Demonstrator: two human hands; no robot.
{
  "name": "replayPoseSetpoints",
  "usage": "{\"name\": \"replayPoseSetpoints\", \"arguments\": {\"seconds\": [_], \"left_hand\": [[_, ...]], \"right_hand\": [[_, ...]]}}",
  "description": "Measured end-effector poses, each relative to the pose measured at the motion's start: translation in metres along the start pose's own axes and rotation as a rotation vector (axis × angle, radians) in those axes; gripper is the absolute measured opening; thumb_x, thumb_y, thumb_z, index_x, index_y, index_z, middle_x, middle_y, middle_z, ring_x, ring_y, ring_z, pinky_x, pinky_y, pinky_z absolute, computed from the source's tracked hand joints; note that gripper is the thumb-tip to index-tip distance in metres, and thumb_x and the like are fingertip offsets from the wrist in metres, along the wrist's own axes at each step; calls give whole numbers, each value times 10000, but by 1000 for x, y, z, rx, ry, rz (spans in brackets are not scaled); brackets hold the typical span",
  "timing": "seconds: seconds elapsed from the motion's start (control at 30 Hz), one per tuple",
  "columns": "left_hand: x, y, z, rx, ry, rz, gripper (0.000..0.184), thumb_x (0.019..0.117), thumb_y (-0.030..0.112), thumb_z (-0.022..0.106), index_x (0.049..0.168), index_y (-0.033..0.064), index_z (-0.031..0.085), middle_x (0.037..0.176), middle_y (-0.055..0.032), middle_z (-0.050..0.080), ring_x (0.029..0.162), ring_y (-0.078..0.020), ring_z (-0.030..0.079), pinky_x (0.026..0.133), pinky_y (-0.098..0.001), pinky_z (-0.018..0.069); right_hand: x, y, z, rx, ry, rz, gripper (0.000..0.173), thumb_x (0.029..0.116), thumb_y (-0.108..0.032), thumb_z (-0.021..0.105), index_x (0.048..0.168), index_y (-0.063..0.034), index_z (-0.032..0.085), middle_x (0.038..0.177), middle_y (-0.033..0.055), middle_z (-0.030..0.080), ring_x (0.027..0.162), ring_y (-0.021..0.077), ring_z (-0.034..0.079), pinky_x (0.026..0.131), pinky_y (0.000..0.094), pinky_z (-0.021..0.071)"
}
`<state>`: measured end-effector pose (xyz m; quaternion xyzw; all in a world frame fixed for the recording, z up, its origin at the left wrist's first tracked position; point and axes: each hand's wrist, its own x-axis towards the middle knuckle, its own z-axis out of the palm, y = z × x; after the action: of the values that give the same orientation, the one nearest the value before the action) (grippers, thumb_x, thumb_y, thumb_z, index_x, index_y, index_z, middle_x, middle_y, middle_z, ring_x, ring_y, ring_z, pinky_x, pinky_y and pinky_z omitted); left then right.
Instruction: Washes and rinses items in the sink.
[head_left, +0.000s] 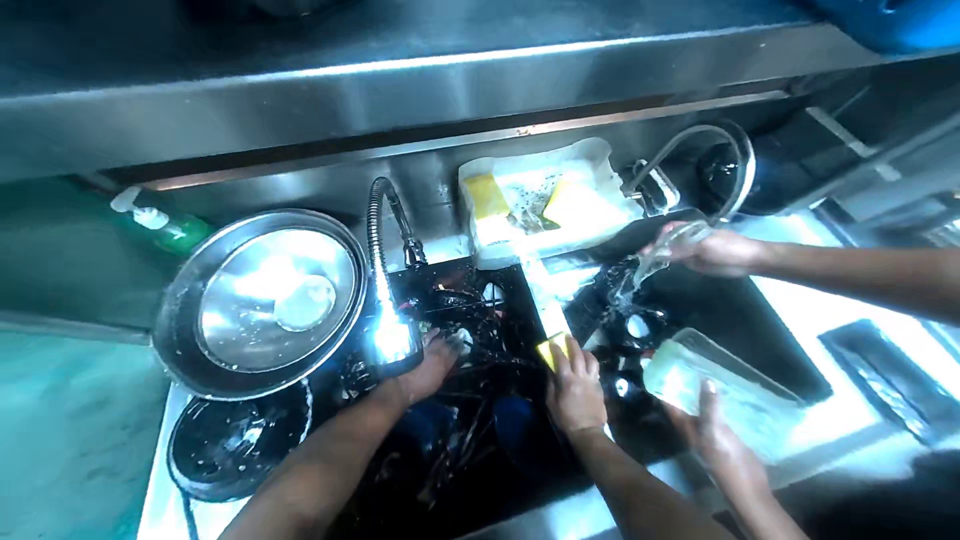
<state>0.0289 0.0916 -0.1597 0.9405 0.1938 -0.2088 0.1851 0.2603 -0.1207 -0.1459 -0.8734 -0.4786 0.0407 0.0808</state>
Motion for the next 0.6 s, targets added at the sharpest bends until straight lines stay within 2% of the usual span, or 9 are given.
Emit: {"name": "replayPoseSetpoints", "arguments": {"seconds": [0.07,0.13,0.17,0.23,0.27,0.37,0.5,0.57,0.6], "left_hand": [[-3,8,-17,-338,64,-268,426,1117,282,338,1390,65,582,1362,-166,619,1303,-311,577,1131,-512,429],[-6,12,-19,-730,301,-553,452,1107,353,412,1361,32,604,1310,-220,643,1245,-348,616,1082,-555,466],[-8,15,-18,-947,459,-697,456,1093,365,466,1358,25,612,1316,-226,641,1248,-338,611,1080,-534,467],[-12,22,-17,-1501,754,-936,434,1068,340,552,1358,18,587,1296,-206,629,1134,-298,625,909,-490,536],[-17,26,-21,-1750,851,-983,416,1068,334,546,1361,37,555,1251,-183,634,1043,-282,639,811,-478,555],[-32,38,-45,-2112,992,-894,369,1068,329,528,1310,51,542,1093,-168,653,861,-253,651,690,-418,560],[-50,54,-76,-2111,1100,-801,224,1074,219,503,1199,36,536,914,-130,600,727,-212,590,658,-390,542],[-56,58,-83,-2068,1118,-803,206,1069,202,524,1192,38,537,846,-112,576,676,-202,567,642,-387,537],[-57,60,-85,-2037,1127,-829,171,1061,191,538,1159,51,534,774,-79,526,611,-179,517,597,-363,509]], "right_hand": [[0,-1,-3,9,-30,9,510,931,-237,590,1440,-219,607,1590,90,460,1407,376,481,1041,511,511],[1,-2,-5,19,-50,15,507,940,-240,582,1446,-219,602,1601,86,448,1417,378,470,1047,515,506],[1,-1,-5,21,-48,13,503,940,-241,579,1442,-221,605,1601,84,448,1414,377,473,1047,514,505],[2,-1,-4,30,-53,10,504,946,-236,568,1449,-231,596,1611,83,434,1419,383,465,1057,531,493],[1,-1,-3,39,-42,4,508,940,-230,573,1448,-234,598,1609,82,438,1420,387,467,1058,541,492],[3,0,-4,87,-21,-12,505,937,-216,574,1441,-221,603,1598,92,451,1430,399,450,1068,549,483],[-3,3,-8,209,60,74,436,997,-308,536,1417,-233,624,1531,80,532,1373,386,512,1029,605,485],[-6,-10,-12,351,210,177,414,994,-321,509,1354,-195,670,1369,111,652,1247,398,598,971,670,450],[-8,-29,-21,461,231,211,411,1003,-317,511,1349,-167,675,1321,126,676,1223,389,621,993,678,445]]}}
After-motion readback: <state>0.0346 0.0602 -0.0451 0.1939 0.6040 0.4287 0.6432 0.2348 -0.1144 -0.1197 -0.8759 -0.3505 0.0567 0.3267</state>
